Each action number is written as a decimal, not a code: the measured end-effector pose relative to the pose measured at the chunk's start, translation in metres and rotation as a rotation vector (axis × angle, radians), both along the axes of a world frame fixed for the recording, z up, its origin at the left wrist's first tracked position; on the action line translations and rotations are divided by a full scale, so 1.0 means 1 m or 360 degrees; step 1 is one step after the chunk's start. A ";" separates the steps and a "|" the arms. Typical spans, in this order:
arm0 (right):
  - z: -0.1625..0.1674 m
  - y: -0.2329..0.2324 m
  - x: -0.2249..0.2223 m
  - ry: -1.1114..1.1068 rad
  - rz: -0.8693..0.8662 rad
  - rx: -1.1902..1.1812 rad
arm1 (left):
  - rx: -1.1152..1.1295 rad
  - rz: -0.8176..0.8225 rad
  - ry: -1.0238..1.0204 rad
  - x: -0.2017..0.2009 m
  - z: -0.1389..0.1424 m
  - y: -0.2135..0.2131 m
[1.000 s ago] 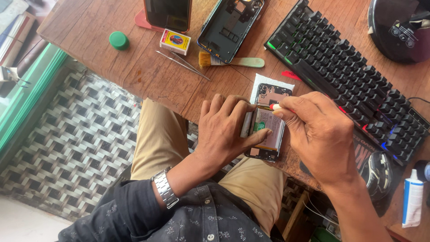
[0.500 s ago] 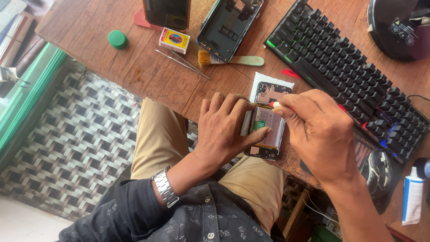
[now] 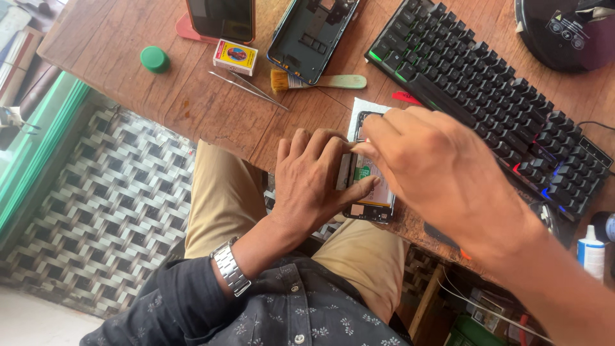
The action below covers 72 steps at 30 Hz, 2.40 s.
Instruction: The person uses a screwdriver to remove screws from the internal frame of a disassembled smartphone. The person then uses tweezers to lift and remove a small metal bracket from the device. The person briefly answers an incoming call on a nearby phone before returning to the repair.
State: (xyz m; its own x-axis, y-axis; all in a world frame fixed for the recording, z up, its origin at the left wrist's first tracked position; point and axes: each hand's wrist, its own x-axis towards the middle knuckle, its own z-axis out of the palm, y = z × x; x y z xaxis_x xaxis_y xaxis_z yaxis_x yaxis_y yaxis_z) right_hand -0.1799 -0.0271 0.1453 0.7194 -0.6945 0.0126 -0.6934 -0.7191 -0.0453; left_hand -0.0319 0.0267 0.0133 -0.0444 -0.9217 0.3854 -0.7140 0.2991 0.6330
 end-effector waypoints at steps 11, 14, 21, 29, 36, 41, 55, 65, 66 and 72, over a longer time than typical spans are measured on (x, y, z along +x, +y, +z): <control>0.006 -0.015 0.003 -0.0206 0.0466 -0.0020 | 0.0004 -0.0005 -0.0032 0.000 0.000 0.002; 0.003 -0.017 -0.004 0.0130 0.0082 0.0111 | 0.0019 0.0002 -0.0035 0.000 0.001 0.001; 0.008 -0.005 0.002 -0.0042 0.0394 -0.0257 | -0.0059 0.0016 -0.0106 -0.005 0.001 -0.004; 0.005 -0.012 -0.016 -0.0152 0.0386 0.0046 | -0.0026 -0.0013 -0.0118 -0.009 0.002 -0.004; 0.010 -0.022 -0.011 0.0232 0.0082 0.0197 | -0.0058 -0.0026 -0.0088 -0.008 0.003 -0.003; 0.011 -0.019 -0.007 0.0076 0.0344 -0.0003 | -0.0010 -0.0011 -0.0153 -0.007 0.002 -0.004; 0.008 -0.020 -0.011 -0.0294 0.0275 0.0168 | -0.0042 -0.0008 -0.0084 -0.003 0.003 0.000; 0.010 -0.015 -0.008 0.0082 -0.0130 0.0290 | -0.0054 -0.0019 -0.0082 -0.002 0.003 -0.001; 0.010 -0.014 -0.008 0.0018 -0.0047 0.0273 | -0.0041 -0.0017 -0.0086 -0.003 0.002 -0.001; 0.007 -0.009 -0.010 -0.0224 0.0104 0.0220 | -0.0072 -0.0008 -0.0045 -0.002 0.001 0.001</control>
